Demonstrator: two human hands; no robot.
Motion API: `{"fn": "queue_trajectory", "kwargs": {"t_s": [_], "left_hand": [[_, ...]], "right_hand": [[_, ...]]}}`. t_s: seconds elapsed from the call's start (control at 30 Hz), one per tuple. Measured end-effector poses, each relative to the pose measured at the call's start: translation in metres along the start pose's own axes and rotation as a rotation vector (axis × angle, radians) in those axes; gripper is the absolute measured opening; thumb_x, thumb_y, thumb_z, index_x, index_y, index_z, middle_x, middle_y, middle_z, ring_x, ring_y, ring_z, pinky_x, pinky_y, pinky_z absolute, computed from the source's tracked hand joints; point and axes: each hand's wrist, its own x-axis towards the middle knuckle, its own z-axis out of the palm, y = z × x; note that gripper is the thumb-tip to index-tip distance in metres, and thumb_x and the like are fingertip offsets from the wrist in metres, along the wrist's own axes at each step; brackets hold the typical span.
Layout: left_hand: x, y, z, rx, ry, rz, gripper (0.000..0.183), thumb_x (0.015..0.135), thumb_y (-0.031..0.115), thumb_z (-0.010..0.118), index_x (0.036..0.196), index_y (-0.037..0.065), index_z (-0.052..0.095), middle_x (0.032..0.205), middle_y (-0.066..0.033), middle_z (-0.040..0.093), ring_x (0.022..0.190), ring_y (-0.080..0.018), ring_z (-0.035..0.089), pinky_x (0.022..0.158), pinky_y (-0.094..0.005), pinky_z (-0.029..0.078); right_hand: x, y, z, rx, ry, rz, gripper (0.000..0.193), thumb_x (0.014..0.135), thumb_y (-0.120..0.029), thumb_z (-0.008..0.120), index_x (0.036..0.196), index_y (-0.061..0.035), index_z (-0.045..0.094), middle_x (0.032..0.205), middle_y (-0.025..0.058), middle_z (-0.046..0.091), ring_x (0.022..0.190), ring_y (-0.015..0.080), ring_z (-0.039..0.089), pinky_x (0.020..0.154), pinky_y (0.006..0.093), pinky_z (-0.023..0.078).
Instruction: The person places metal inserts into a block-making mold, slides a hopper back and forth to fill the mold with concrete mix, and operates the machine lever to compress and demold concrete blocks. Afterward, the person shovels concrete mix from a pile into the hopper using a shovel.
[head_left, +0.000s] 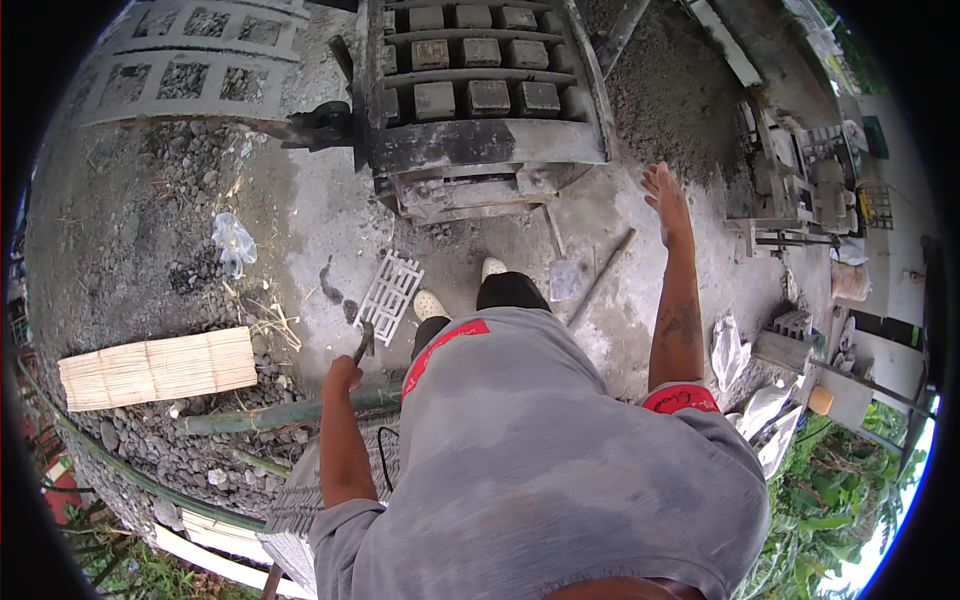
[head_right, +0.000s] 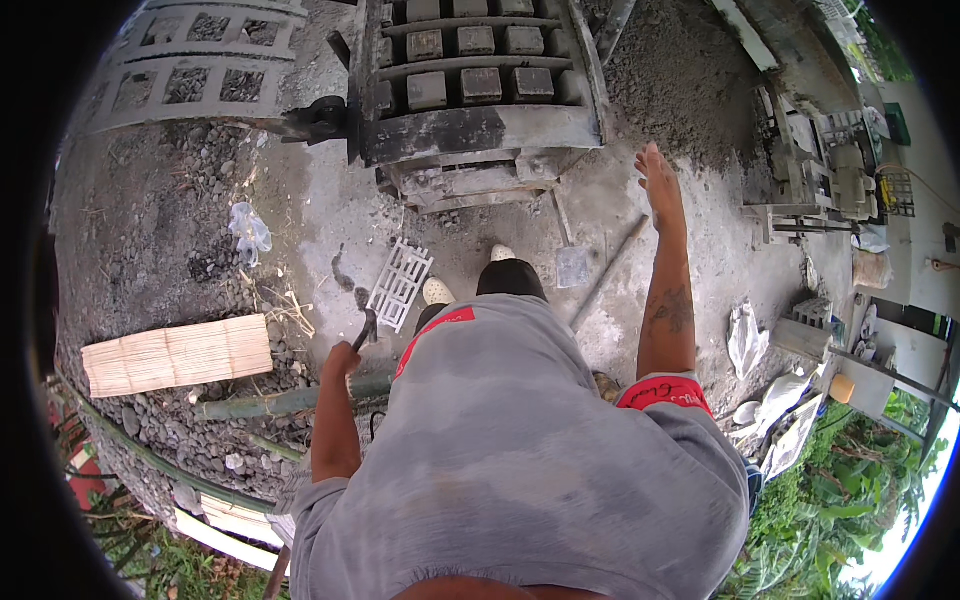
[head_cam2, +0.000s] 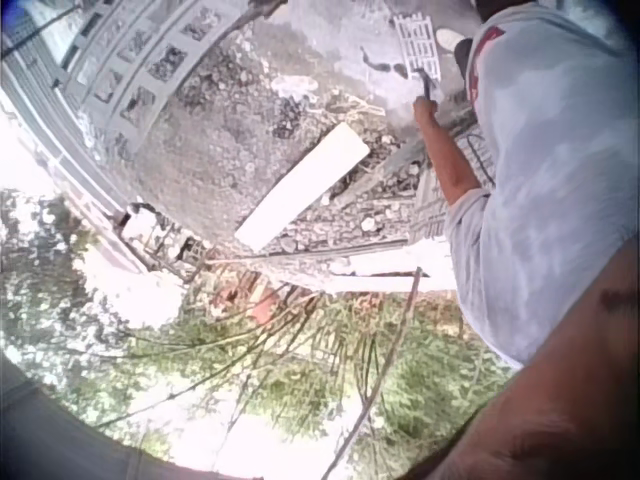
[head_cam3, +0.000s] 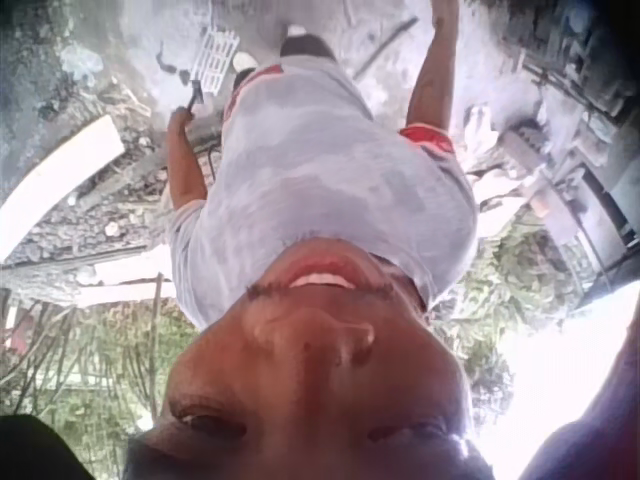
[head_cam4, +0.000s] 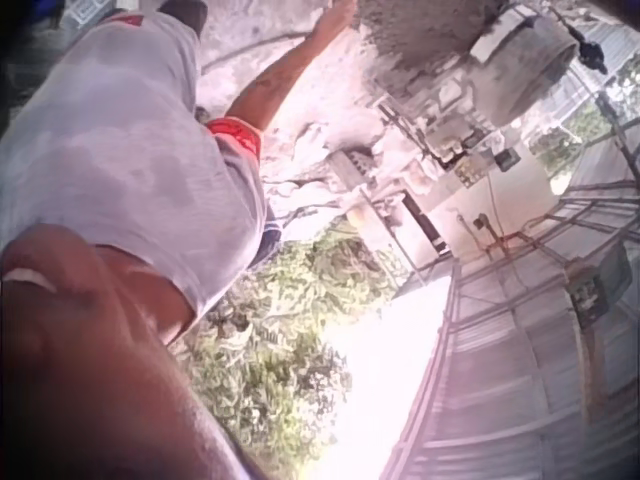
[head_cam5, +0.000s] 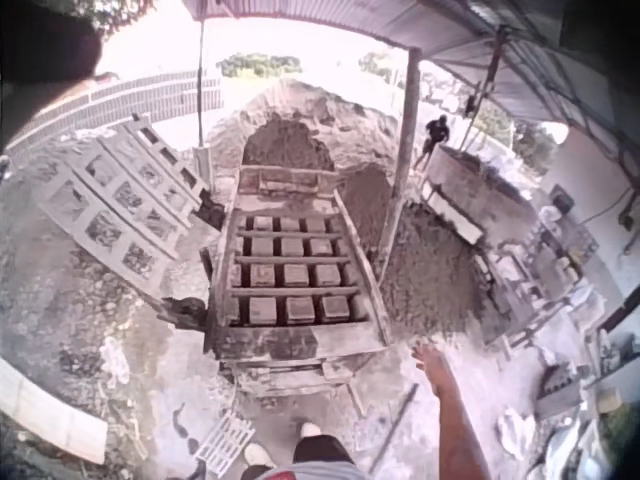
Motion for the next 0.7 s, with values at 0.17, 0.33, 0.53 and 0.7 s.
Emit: {"fn": "queue_trajectory", "kwargs": {"t_s": [0.17,0.33,0.53,0.7], "left_hand": [[-0.027,-0.07,0.057,0.008,-0.26,-0.36,0.026,0.078,0.023,0.064,0.071,-0.003,0.064,0.064,-0.0187,0.061,0.058,-0.0293,0.062,0.051,-0.044,0.044],[-0.112,-0.119,0.141,-0.869,-0.098,-0.743,0.015,0.081,0.014,0.064,0.073,0.0,0.063,0.052,-0.008,0.049,0.041,-0.0191,0.046,0.037,-0.0353,0.035],[-0.183,-0.027,0.14,-1.209,0.085,-0.757,0.016,0.081,0.013,0.064,0.073,0.0,0.061,0.053,-0.0076,0.049,0.041,-0.0182,0.046,0.036,-0.0343,0.036],[-0.178,0.024,0.139,-1.28,0.116,-0.722,0.016,0.081,0.013,0.064,0.072,0.0,0.06,0.053,-0.0072,0.049,0.041,-0.0175,0.045,0.036,-0.0334,0.036]], "right_hand": [[0.144,0.046,0.022,-0.206,0.191,0.012,0.08,0.086,-0.063,0.034,0.127,0.0051,0.043,0.125,0.0229,0.049,0.118,0.0338,0.046,0.097,0.0411,0.035],[0.193,0.062,0.083,-0.476,0.227,0.158,0.077,0.086,-0.062,0.031,0.102,0.0062,0.061,0.105,0.0324,0.055,0.105,0.0457,0.05,0.09,0.0473,0.038],[0.177,0.048,0.065,-0.388,0.229,0.063,0.076,0.088,-0.059,0.031,0.085,0.0104,0.062,0.086,0.034,0.058,0.09,0.0488,0.055,0.078,0.0502,0.042],[0.169,0.022,0.062,-0.371,0.073,0.107,0.075,0.09,-0.057,0.028,0.102,0.0103,0.057,0.105,0.0323,0.056,0.103,0.0465,0.051,0.085,0.0475,0.039]]}}
